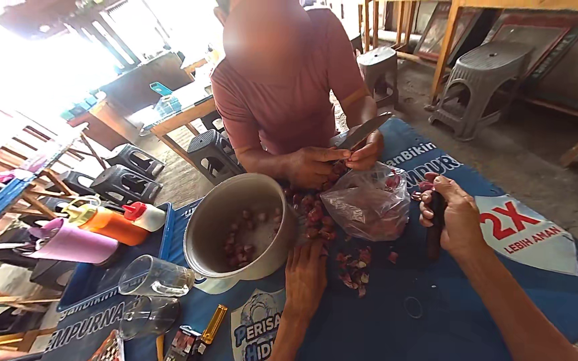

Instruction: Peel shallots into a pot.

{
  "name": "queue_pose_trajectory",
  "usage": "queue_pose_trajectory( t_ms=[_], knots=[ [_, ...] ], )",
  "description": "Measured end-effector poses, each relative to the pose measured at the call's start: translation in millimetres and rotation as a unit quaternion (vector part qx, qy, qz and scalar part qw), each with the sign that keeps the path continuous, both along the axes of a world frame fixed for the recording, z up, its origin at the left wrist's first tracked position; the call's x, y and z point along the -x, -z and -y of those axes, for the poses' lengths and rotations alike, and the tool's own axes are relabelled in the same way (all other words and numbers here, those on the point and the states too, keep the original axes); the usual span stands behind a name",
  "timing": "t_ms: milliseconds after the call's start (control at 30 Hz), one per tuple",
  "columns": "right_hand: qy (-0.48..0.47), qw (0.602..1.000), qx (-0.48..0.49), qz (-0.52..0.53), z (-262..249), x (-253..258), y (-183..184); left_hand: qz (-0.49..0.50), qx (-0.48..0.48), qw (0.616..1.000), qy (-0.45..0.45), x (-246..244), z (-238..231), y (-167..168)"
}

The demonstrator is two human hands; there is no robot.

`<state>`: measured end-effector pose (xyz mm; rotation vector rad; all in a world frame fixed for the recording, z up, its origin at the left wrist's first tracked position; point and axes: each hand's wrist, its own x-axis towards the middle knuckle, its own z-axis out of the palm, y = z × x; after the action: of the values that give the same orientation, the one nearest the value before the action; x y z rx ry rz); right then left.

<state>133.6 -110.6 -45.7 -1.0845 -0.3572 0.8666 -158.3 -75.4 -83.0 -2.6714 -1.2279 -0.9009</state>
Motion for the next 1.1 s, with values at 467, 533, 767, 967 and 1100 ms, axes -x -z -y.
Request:
queue_pose_trajectory(
  t_ms=[467, 533, 767, 967, 1100],
  knots=[
    [-0.044, 0.957, -0.179, 0.223, 60.2, 44.0, -18.8, 0.363, 0.27, 0.885, 0.106, -16.6, 8.2, -4.2],
    [-0.107, 0.954, -0.15, 0.238, 73.6, 64.4, -17.0, 0.443, 0.375, 0.803, 0.132, -18.4, 7.9, -7.2],
    [-0.203, 0.93, 0.029, 0.304, 61.7, 103.1, 3.5, 0.471, 0.477, 0.718, 0.187, -15.6, 12.0, 2.3],
    [-0.238, 0.882, 0.069, 0.4, 48.4, 104.8, 4.5, 0.436, 0.507, 0.702, 0.243, -19.4, 20.9, 0.2],
    [-0.233, 0.886, 0.107, 0.386, 52.7, 106.8, 3.9, 0.461, 0.498, 0.697, 0.231, -21.4, 24.5, 3.4]
  ],
)
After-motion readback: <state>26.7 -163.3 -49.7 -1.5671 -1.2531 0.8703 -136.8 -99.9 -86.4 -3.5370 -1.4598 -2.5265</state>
